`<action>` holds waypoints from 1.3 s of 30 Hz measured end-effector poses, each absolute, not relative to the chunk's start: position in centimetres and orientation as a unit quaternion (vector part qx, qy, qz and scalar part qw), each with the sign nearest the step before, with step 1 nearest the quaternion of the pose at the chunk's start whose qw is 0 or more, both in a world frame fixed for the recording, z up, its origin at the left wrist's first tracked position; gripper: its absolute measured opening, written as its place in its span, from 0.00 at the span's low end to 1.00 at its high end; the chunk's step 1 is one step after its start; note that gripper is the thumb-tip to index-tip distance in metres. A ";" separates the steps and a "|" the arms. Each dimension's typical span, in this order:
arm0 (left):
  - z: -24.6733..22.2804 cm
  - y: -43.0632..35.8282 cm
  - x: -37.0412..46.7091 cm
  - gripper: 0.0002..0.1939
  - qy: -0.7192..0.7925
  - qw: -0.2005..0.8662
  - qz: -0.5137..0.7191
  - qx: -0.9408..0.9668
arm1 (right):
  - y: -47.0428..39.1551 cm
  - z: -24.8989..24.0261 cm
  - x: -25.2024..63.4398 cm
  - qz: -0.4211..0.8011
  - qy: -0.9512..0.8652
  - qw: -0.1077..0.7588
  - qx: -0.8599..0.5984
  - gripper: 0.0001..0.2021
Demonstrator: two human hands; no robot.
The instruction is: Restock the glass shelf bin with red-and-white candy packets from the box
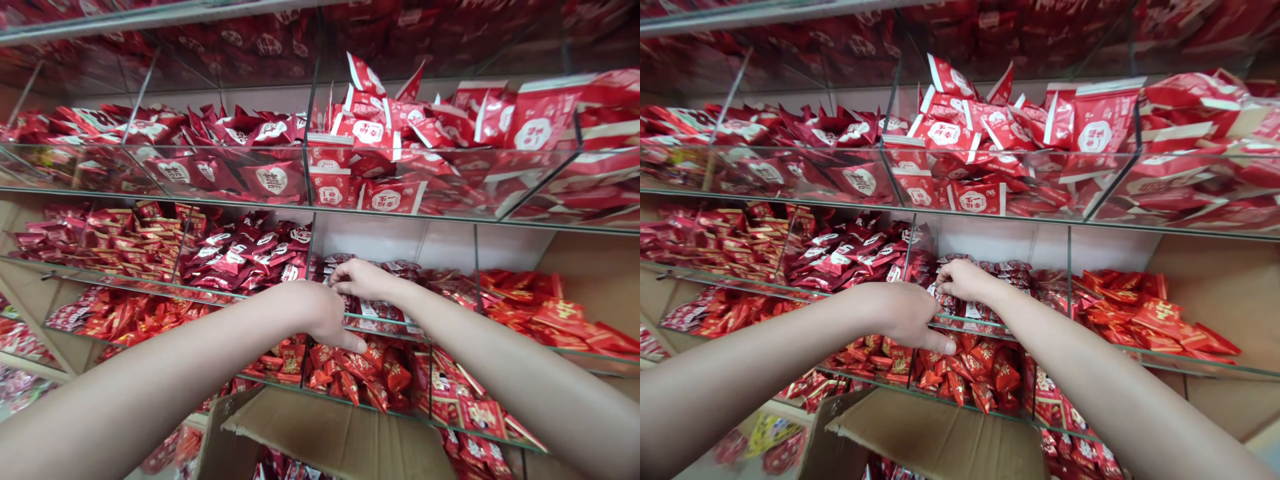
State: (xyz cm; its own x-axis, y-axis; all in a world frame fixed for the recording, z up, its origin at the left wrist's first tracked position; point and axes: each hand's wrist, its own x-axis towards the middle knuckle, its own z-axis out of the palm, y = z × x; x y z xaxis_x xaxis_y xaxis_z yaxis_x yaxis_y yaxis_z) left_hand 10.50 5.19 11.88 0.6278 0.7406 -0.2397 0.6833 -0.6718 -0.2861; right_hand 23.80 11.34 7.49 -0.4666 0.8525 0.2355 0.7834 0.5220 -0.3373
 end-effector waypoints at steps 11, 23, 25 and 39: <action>11.8 4.7 9.0 0.27 -0.367 0.077 0.136 -0.917 | 11.4 7.6 24.0 0.012 -0.811 0.207 -0.547 0.07; 9.3 5.1 8.8 0.30 -0.259 0.187 -0.011 -0.947 | 11.3 7.7 24.2 -0.048 -0.822 0.099 -0.559 0.12; 9.8 5.5 9.7 0.36 -0.293 0.127 0.033 -0.947 | 11.3 7.7 24.2 -0.050 -0.817 0.074 -0.570 0.13; 11.5 5.4 10.0 0.31 -0.362 0.006 0.131 -0.923 | 12.2 7.1 25.0 0.009 -0.830 0.117 -0.545 0.15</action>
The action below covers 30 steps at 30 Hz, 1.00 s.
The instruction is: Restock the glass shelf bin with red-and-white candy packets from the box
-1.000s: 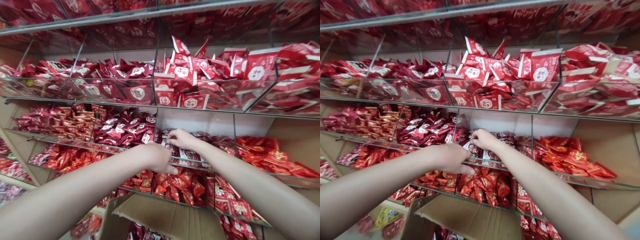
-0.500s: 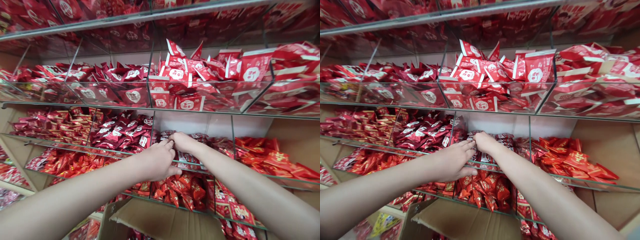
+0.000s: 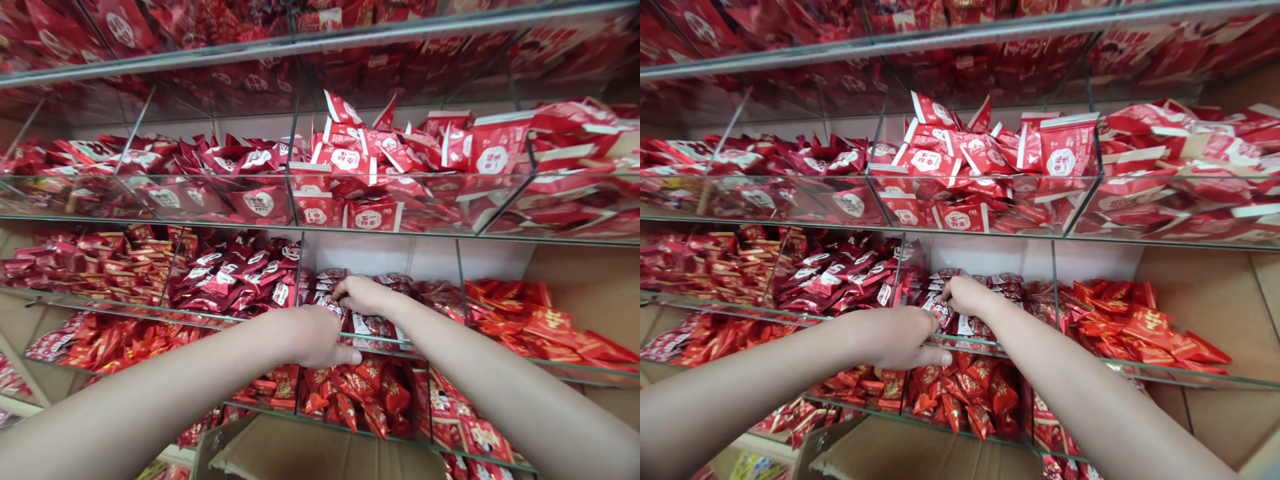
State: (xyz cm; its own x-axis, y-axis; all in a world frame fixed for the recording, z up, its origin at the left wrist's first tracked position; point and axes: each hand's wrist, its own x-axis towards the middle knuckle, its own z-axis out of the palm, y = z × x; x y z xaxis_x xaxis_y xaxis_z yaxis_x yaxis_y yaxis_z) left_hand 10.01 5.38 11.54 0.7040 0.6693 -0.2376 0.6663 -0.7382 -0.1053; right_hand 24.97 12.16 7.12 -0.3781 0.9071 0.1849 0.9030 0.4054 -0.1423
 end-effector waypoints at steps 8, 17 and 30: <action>11.8 5.4 10.1 0.27 -0.364 0.019 0.132 -0.922 | 11.8 7.5 24.5 0.014 -0.830 0.165 -0.533 0.11; 10.1 4.7 8.5 0.18 -0.298 0.105 0.005 -0.949 | 11.2 7.8 24.1 0.124 -0.865 0.163 -0.458 0.09; 4.1 0.3 0.2 0.11 -0.333 -0.048 -0.185 -0.923 | 11.0 8.0 24.2 0.070 -0.849 0.169 -0.495 0.12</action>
State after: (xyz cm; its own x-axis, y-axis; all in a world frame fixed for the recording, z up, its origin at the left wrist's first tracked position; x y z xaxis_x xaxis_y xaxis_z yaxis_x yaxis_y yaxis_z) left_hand 0.19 0.27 4.09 0.7094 0.6330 0.3100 0.5970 -0.7734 0.2129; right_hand 24.23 10.98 8.00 -0.4522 0.8649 0.2177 0.8177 0.4995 -0.2861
